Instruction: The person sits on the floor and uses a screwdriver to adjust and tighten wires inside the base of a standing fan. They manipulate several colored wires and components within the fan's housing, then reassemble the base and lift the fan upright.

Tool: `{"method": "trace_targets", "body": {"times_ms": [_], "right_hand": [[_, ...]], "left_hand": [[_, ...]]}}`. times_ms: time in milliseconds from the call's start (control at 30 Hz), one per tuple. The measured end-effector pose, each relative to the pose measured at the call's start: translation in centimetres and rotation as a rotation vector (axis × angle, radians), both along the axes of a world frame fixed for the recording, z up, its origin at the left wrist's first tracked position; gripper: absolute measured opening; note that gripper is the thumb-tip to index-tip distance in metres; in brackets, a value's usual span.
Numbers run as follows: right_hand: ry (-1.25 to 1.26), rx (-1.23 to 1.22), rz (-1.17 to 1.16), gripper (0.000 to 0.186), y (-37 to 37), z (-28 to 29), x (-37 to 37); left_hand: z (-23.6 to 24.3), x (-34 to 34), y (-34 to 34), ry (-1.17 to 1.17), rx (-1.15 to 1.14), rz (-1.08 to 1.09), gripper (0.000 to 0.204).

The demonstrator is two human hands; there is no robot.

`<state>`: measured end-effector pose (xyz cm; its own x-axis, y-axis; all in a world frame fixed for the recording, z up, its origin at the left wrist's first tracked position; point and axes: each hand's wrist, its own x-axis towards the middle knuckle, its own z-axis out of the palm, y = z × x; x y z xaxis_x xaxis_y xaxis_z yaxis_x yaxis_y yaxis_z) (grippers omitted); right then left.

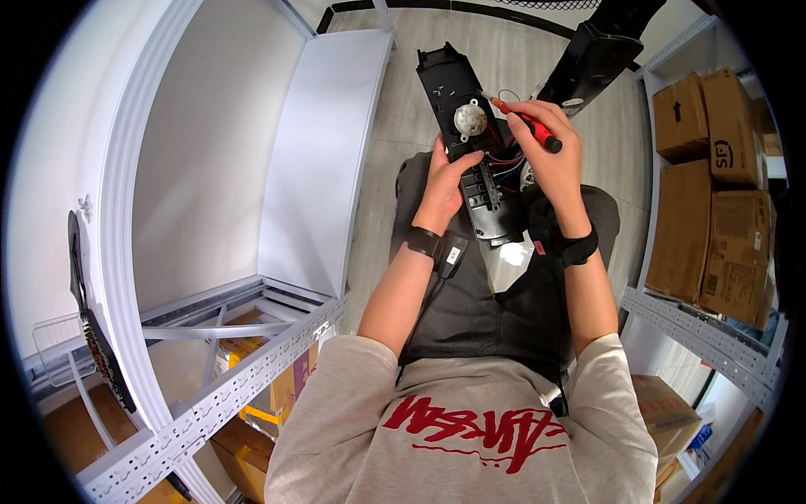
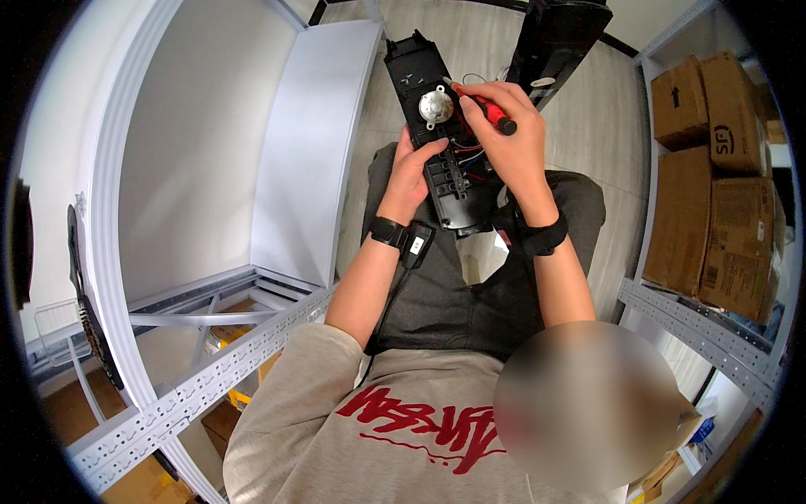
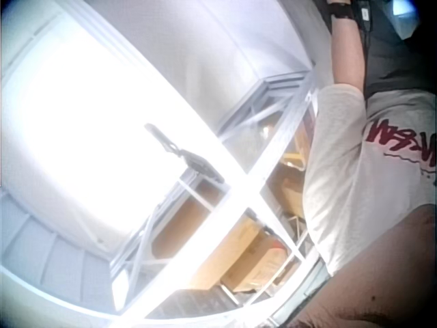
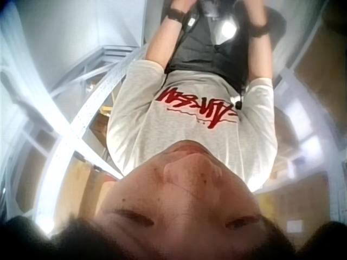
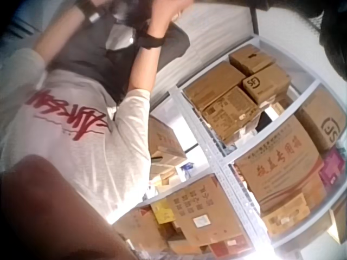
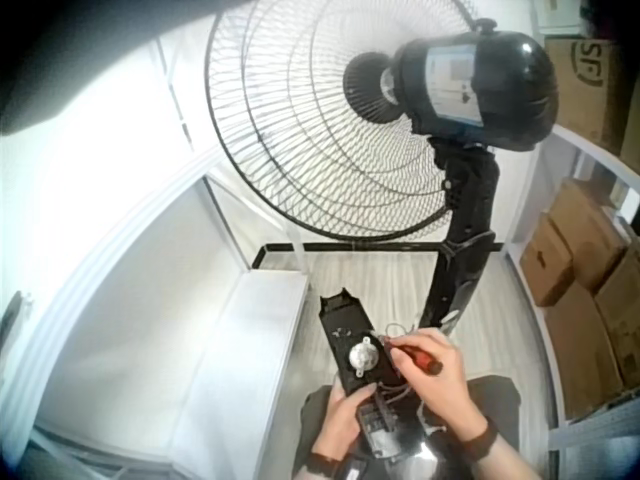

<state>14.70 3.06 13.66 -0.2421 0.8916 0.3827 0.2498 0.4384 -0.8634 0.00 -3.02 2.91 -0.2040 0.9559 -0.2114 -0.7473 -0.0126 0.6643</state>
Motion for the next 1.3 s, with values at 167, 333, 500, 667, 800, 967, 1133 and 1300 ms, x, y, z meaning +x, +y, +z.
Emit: {"method": "trace_targets", "body": {"times_ms": [167,333,500,667,800,967,1133,1300], "right_hand": [[-0.036,0.002,0.026,0.019,0.6,-0.5,-0.7],[-0.038,-0.016,0.08,0.021,2.1,-1.8,-2.1],[-0.082,-0.089,0.076,0.02,2.7,-2.1,-3.0],[-0.067,-0.086,0.062,0.02,2.7,-2.6,-3.2],[0.006,-0.068,0.028,0.018,2.5,-2.6,-2.7],[-0.007,-0.034,-0.002,0.018,2.4,-1.9,-2.0],[0.006,-0.02,0.013,0.018,2.5,-2.2,-2.0],[0.018,-0.026,0.01,0.018,2.3,-2.6,-1.7]], "left_hand": [[0.1,0.0,0.0,-0.006,-0.007,-0.01,0.071],[-0.1,0.1,0.0,0.021,-0.012,-0.009,0.072],[-0.2,0.2,-0.1,0.02,-0.018,-0.005,0.072],[0.1,0.4,-0.1,0.06,0.005,-0.027,0.072],[0.1,0.0,-0.1,0.001,0.011,-0.008,0.072],[0.4,0.0,-0.2,0.023,0.001,-0.004,0.071],[0.3,0.4,-0.1,0.072,0.019,0.015,0.066],[0.6,0.5,-0.2,0.08,-0.017,-0.032,0.078]]}}
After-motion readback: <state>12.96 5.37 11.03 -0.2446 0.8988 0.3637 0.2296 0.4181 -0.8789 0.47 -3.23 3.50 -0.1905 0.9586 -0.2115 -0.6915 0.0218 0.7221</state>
